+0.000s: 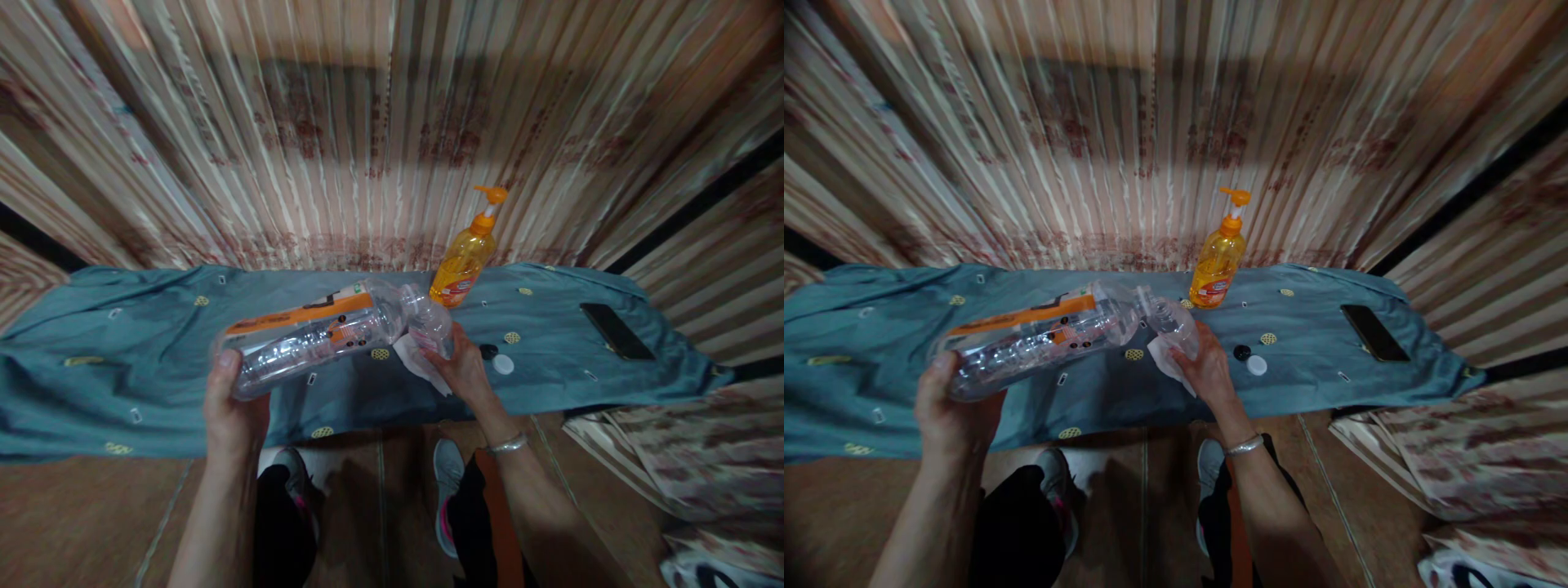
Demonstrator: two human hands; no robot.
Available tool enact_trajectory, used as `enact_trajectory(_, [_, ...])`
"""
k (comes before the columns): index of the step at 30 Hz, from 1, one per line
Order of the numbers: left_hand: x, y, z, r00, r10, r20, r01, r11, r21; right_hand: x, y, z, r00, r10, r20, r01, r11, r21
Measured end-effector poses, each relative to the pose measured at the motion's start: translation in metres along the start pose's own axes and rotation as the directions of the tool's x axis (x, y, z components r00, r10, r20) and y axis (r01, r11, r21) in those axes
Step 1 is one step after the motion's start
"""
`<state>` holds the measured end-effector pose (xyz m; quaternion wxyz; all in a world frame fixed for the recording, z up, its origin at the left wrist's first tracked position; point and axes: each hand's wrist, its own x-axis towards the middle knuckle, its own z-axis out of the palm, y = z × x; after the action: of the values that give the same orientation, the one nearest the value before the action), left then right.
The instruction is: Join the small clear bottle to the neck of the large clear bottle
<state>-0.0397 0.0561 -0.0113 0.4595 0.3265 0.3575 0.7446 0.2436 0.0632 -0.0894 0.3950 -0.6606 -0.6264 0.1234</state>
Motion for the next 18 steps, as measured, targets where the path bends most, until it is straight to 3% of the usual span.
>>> enact_trajectory(18, [0.0003, 0.0035, -0.0022, 0.995, 0.104, -0.002, -0.104, 0.994, 0.018, 0.0006, -0.0011, 0.0002, 0.999, -0.02, -0.05, 0.016, 0.997, -0.074])
